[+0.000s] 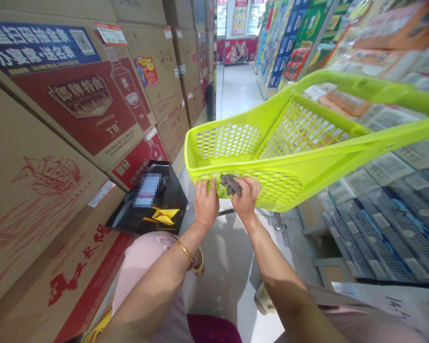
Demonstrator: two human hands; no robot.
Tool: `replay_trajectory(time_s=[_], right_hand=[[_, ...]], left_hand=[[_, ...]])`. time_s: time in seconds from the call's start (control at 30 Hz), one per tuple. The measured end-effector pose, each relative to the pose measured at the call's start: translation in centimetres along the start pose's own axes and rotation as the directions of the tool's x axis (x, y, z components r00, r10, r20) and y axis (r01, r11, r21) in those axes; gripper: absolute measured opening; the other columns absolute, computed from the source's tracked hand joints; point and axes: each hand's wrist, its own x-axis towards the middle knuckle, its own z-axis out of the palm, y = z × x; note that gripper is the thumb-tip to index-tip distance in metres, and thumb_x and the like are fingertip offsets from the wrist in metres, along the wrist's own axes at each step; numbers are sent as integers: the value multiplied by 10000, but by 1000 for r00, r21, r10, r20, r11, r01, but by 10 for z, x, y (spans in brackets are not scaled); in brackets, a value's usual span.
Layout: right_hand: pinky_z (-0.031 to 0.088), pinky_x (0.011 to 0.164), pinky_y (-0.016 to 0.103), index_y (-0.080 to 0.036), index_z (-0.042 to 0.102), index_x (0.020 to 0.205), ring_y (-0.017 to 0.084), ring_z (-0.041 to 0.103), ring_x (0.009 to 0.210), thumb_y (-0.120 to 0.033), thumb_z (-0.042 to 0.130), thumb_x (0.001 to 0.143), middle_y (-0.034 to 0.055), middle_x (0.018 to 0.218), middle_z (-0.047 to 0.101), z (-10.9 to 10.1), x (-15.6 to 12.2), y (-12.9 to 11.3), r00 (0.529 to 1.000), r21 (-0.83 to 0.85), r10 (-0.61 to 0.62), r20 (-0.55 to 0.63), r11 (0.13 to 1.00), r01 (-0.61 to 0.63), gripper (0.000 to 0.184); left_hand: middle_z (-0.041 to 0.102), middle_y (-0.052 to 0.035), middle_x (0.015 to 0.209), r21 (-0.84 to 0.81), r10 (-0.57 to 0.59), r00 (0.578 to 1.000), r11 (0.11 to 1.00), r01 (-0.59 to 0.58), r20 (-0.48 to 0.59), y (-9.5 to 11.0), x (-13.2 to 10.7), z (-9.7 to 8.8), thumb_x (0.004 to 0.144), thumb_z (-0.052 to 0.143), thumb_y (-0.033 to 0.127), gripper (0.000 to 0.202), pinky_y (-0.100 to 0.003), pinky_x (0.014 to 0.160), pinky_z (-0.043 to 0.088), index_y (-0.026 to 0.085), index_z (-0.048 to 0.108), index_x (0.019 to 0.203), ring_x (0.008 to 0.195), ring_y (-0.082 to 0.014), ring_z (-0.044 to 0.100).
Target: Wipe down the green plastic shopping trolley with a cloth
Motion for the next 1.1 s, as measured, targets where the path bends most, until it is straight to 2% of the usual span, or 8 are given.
replay_trajectory(time_s=[0.2,0.37,0.47,0.57,0.7,0.83,0.97,1.1], right_hand=[[410,893,341,-222,572,1075,177,542,960,-129,453,817,67,965,601,-2,4,-4,998,49,-58,-27,997,59,299],[417,883,334,-223,571,1062,173,553,944,-150,450,837,62,951,601,-3,5,-7,997,42,-55,-50,998,57,265],[421,877,337,-223,561,1075,172,559,936,-157,458,833,60,951,598,-5,8,-8,995,62,-60,-78,996,65,271],[422,871,335,-231,546,1101,165,559,923,-146,462,824,48,948,588,-7,16,-9,986,77,-65,-153,994,77,302],[414,878,331,-241,545,1100,155,552,925,-159,480,834,35,952,581,-6,30,-7,967,23,-74,-242,996,82,286],[410,870,325,-233,557,1068,154,540,946,-180,480,852,47,972,587,2,34,0,971,-62,-110,-212,993,99,235],[403,858,328,-224,580,1036,157,536,922,-217,468,867,56,945,585,13,27,6,976,-108,-116,-185,989,97,202],[405,842,310,-206,602,1011,157,532,915,-200,473,863,70,934,587,25,9,10,983,-147,-135,-126,982,116,196]], left_hand=[[591,-209,1135,19,38,999,999,-38,-9,5,-2,-21,894,387,95,354,-507,1055,381,80,535,1215,1217,-269,492],[643,-122,1097,-6,114,993,993,-115,-31,9,11,-32,910,404,123,333,-454,1097,359,161,573,1194,1174,-214,537],[640,-109,1127,-4,110,987,994,-112,-115,11,25,-24,937,369,152,334,-443,1099,360,168,577,1199,1170,-201,543],[637,-111,1154,4,132,981,991,-133,-140,16,36,-12,943,390,179,328,-423,1121,324,177,573,1216,1186,-196,536],[593,-138,1248,-15,18,987,1000,-21,-160,22,44,1,948,368,226,343,-432,1137,276,165,564,1222,1283,-221,455],[597,-137,1237,-55,-45,994,998,40,-101,21,53,10,948,315,242,384,-443,1147,238,148,528,1253,1253,-220,478],[620,-130,1163,-73,-14,997,997,9,-71,14,58,16,925,370,304,366,-439,1124,259,155,551,1206,1178,-235,519],[613,-137,1140,-92,-5,996,996,-4,-91,6,62,20,931,348,335,376,-454,1113,254,148,558,1180,1152,-241,519]])
